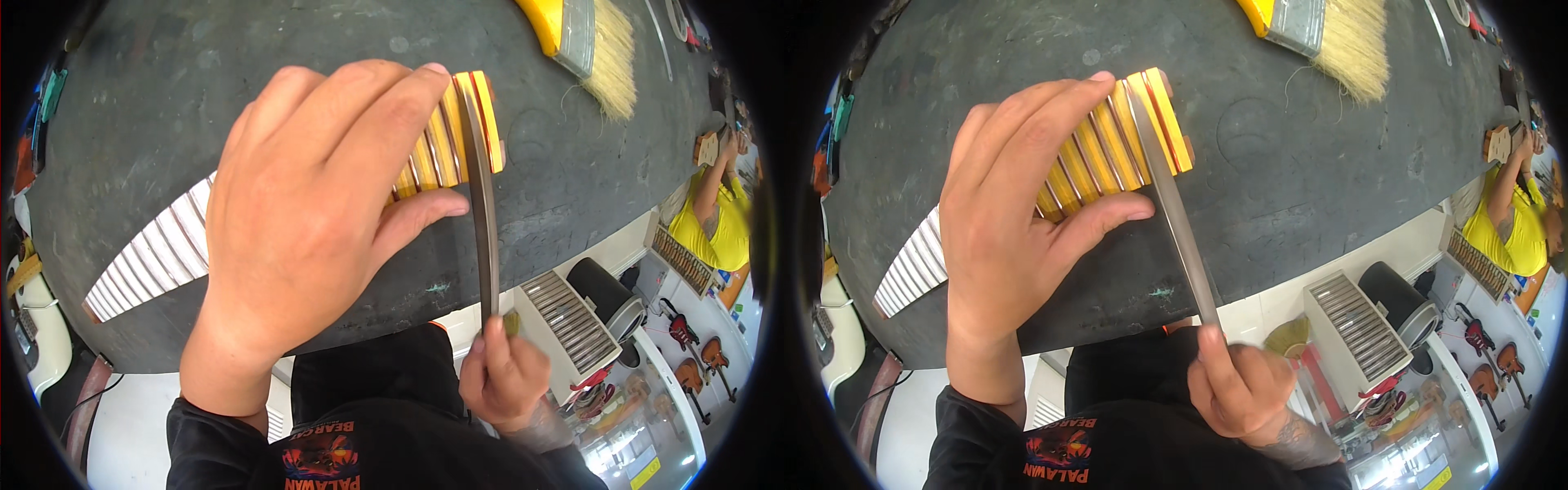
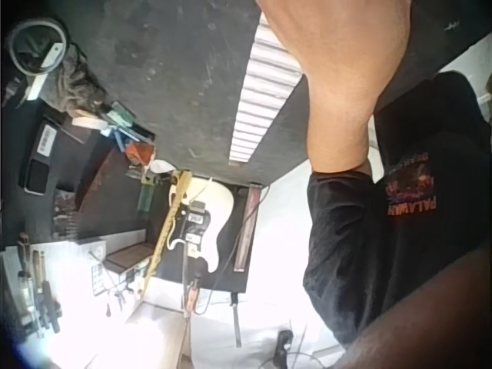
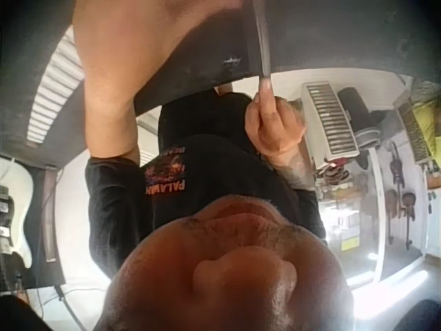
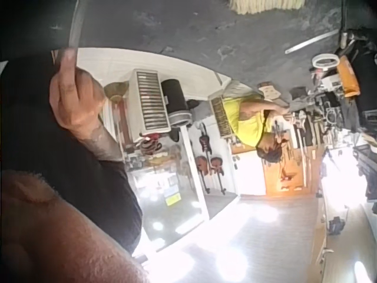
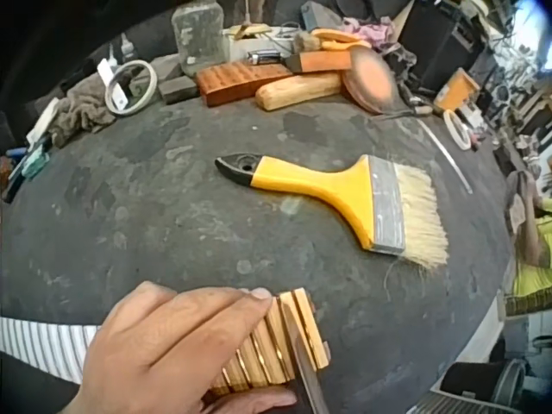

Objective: The person files the frets of a guitar neck using a flat metal file while holding the neck steady on a workbench.

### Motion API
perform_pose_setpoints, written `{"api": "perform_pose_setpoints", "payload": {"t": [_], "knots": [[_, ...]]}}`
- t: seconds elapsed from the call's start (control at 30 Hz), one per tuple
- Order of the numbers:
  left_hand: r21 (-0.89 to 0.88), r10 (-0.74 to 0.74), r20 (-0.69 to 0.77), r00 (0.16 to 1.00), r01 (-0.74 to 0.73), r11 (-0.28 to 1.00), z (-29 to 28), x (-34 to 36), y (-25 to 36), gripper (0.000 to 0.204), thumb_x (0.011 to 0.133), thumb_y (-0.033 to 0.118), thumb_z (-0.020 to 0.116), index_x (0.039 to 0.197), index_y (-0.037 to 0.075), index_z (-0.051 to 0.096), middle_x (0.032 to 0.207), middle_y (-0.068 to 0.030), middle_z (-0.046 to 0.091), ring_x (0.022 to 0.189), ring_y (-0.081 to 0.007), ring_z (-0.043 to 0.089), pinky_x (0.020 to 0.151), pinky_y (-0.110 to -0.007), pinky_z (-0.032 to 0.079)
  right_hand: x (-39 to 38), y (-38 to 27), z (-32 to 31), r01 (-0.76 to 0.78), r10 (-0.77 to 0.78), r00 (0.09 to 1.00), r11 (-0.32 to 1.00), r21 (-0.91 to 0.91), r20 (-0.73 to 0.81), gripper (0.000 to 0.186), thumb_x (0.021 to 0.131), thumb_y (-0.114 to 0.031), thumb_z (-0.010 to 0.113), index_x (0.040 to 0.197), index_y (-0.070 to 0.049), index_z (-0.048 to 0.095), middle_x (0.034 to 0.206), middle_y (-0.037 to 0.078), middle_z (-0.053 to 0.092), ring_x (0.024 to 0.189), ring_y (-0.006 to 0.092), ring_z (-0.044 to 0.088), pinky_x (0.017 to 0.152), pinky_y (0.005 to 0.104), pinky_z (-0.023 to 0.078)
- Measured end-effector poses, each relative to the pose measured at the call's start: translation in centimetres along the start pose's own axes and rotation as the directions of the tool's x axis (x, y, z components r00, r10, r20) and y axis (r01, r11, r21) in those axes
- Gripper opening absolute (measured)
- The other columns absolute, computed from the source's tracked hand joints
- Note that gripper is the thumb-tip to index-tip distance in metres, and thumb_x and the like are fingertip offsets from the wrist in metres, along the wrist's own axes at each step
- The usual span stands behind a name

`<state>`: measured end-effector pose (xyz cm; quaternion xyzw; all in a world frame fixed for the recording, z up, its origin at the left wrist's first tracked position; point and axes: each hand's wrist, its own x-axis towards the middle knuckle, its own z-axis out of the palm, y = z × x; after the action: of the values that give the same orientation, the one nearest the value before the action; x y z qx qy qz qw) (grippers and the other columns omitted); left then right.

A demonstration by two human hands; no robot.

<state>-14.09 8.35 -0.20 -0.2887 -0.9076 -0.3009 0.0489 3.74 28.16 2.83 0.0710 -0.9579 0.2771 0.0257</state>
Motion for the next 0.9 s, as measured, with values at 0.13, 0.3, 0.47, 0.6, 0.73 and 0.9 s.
{"api": "perform_pose_setpoints", "payload": {"t": [0.13, 0.3, 0.47, 0.6, 0.73, 0.9], "knots": [[0.014, 0.022, -0.008, 1.000, -0.022, 1.000, 0.1, 0.2, -0.1, 0.074, 0.064, 0.038, 0.089, 0.126, 0.004, 0.070, 0.115, -0.0105, 0.073, 0.097, -0.0276, 0.066, 0.084, -0.035, 0.050, 4.5, 0.6, 0.7, -0.036, 0.035, 0.999, 0.999, 0.027, 0.015, 0.059, 0.073, 0.004, 0.073, 0.132, 0.002, 0.069, 0.060, 0.001, 0.042, 0.042, 0.0149, 0.041, 0.040, 0.0323, 0.033], [0.023, 0.038, 0.010, 0.999, -0.038, 0.999, 0.1, 0.1, -0.3, 0.077, 0.063, 0.041, 0.089, 0.127, 0.002, 0.069, 0.115, -0.0107, 0.073, 0.097, -0.0275, 0.067, 0.083, -0.035, 0.049, 2.1, 0.5, 0.8, -0.015, 0.015, 1.000, 0.999, 0.040, -0.010, 0.062, 0.073, 0.005, 0.071, 0.135, 0.001, 0.067, 0.062, 0.001, 0.045, 0.044, 0.0159, 0.042, 0.041, 0.0322, 0.034], [0.018, 0.049, 0.016, 0.999, -0.049, 0.999, 0.2, 0.2, -0.5, 0.078, 0.063, 0.043, 0.089, 0.127, 0.002, 0.069, 0.116, -0.0107, 0.073, 0.100, -0.0272, 0.068, 0.082, -0.035, 0.049, -1.3, -0.2, -0.5, 0.000, 0.000, 1.000, 1.000, 0.016, 0.015, 0.065, 0.074, 0.002, 0.071, 0.138, 0.000, 0.065, 0.065, 0.002, 0.046, 0.047, 0.0165, 0.045, 0.042, 0.0327, 0.035], [0.035, 0.049, 0.010, 0.999, -0.049, 0.998, 0.3, 0.2, -0.3, 0.079, 0.063, 0.043, 0.089, 0.127, 0.002, 0.068, 0.117, -0.0108, 0.074, 0.101, -0.0276, 0.068, 0.083, -0.035, 0.049, 2.3, 0.0, -0.1, -0.026, 0.026, 0.999, 1.000, 0.012, 0.046, 0.063, 0.074, 0.003, 0.070, 0.137, -0.002, 0.066, 0.064, 0.001, 0.044, 0.045, 0.0161, 0.043, 0.041, 0.0328, 0.035], [0.038, 0.063, -0.011, 0.998, -0.062, 0.997, 0.5, 0.2, -0.4, 0.079, 0.063, 0.044, 0.088, 0.127, 0.002, 0.068, 0.117, -0.0110, 0.074, 0.101, -0.0278, 0.068, 0.083, -0.036, 0.050, 4.7, 0.4, 0.9, -0.069, 0.069, 0.994, 0.998, 0.005, 0.085, 0.061, 0.075, 0.003, 0.069, 0.136, -0.004, 0.068, 0.063, 0.000, 0.042, 0.044, 0.0161, 0.042, 0.039, 0.0328, 0.035], [0.051, 0.058, 0.018, 0.998, -0.059, 0.997, 0.3, 0.2, -0.3, 0.080, 0.062, 0.045, 0.088, 0.127, 0.003, 0.068, 0.117, -0.0113, 0.074, 0.101, -0.0280, 0.068, 0.083, -0.036, 0.050, 0.3, 0.2, 0.2, -0.025, 0.025, 1.000, 1.000, 0.008, 0.001, 0.064, 0.074, 0.002, 0.069, 0.138, -0.003, 0.066, 0.064, 0.001, 0.042, 0.045, 0.0155, 0.042, 0.040, 0.0330, 0.035]]}}
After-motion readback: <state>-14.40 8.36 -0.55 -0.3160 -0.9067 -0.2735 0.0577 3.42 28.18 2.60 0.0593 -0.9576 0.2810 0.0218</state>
